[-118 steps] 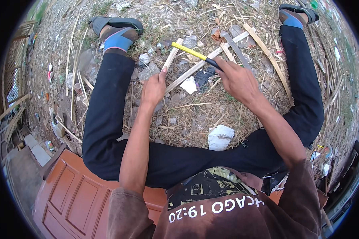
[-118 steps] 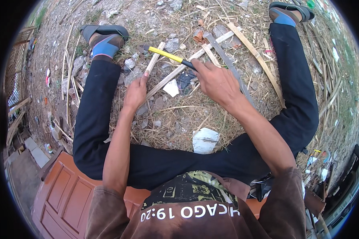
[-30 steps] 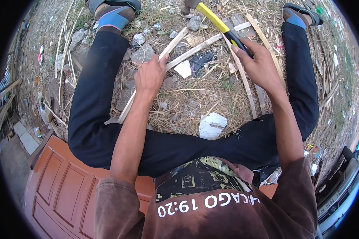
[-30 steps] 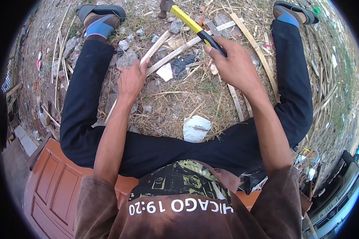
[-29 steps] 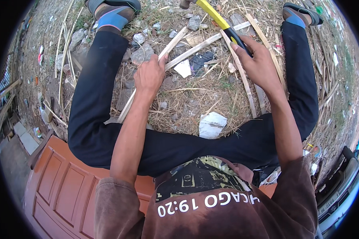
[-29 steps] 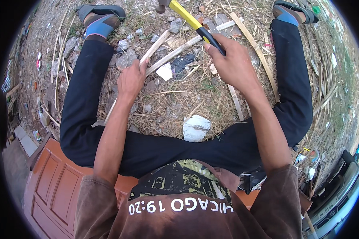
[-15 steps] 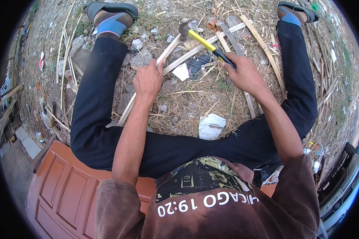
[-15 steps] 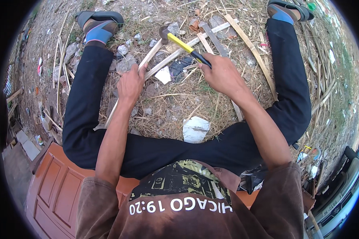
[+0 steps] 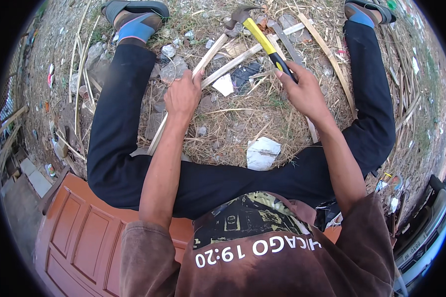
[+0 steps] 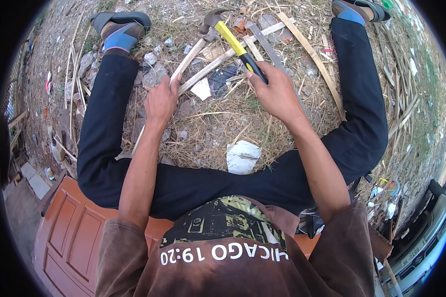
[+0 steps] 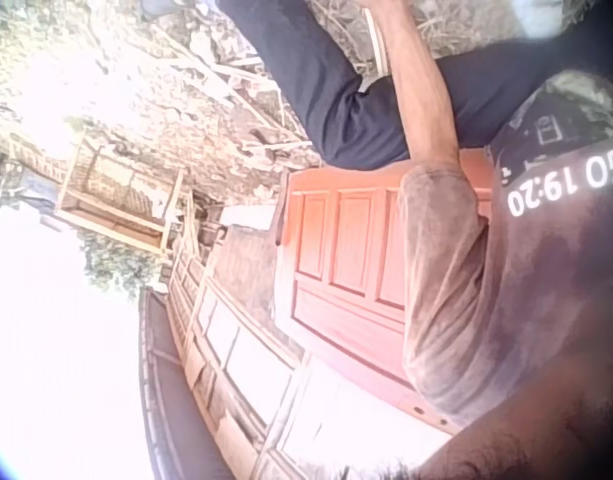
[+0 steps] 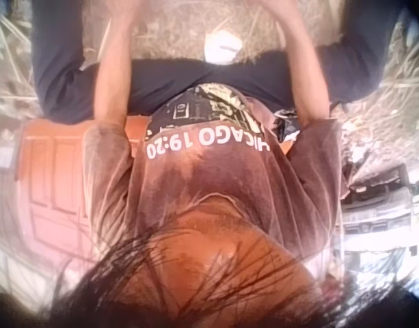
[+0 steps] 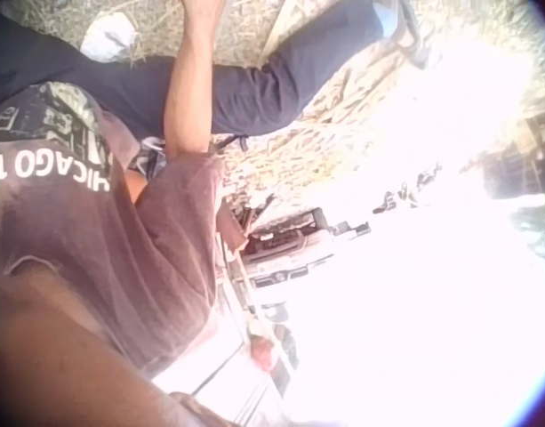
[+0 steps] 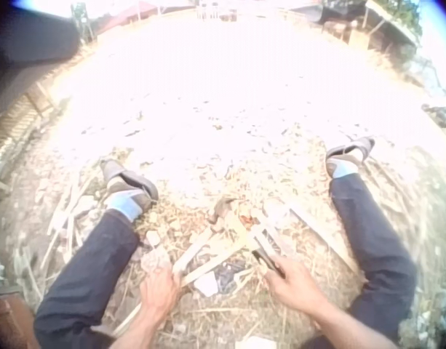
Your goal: The person constructs a frame using a hammer and small nails to join thin bamboo strips together while sitting on the ground.
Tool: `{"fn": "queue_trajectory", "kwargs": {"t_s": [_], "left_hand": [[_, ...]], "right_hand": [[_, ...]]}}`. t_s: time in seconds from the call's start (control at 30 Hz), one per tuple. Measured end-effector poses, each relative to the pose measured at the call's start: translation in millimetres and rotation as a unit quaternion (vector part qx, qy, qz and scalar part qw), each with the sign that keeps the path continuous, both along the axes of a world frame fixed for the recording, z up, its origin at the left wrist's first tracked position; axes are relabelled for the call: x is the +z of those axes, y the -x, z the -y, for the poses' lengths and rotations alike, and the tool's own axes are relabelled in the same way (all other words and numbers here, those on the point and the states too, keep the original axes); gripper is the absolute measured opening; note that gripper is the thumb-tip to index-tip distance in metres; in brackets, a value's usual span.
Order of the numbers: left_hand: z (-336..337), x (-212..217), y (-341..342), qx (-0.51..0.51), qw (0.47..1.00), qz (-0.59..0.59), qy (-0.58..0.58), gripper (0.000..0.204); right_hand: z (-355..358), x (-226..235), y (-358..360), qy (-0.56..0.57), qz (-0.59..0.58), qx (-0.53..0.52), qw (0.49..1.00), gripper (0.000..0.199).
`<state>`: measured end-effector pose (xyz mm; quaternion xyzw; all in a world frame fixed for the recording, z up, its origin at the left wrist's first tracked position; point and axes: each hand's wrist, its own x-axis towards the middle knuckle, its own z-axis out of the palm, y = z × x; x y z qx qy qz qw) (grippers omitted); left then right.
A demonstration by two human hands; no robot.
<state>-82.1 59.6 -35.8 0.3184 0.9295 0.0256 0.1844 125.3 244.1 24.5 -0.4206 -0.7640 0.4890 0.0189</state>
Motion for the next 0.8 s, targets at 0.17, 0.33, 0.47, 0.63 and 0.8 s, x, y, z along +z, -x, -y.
{"fn": "queue_trajectory", "kwargs": {"t_s": [0.17,0.33,0.47,0.63,0.8], "left_hand": [[-3.8,14.6,7.7,0.052,0.995,0.084,-0.015,0.056],[13.0,13.6,28.4,0.078,0.969,0.178,-0.151,0.066],[22.7,13.7,40.2,0.162,0.922,0.305,-0.174,0.075],[25.3,34.0,36.7,0.093,0.821,0.508,-0.243,0.058],[23.2,40.6,35.9,0.110,0.770,0.575,-0.255,0.060]], "right_hand": [[0.2,11.3,-0.9,0.153,-0.078,-0.120,0.978,0.026],[14.9,10.3,-5.8,0.259,-0.132,-0.152,0.945,0.029],[22.5,19.9,-1.9,0.322,-0.186,-0.132,0.919,0.028],[22.6,28.4,3.5,0.316,-0.222,-0.155,0.909,0.029],[26.3,31.1,2.6,0.301,-0.216,-0.141,0.918,0.032]]}}
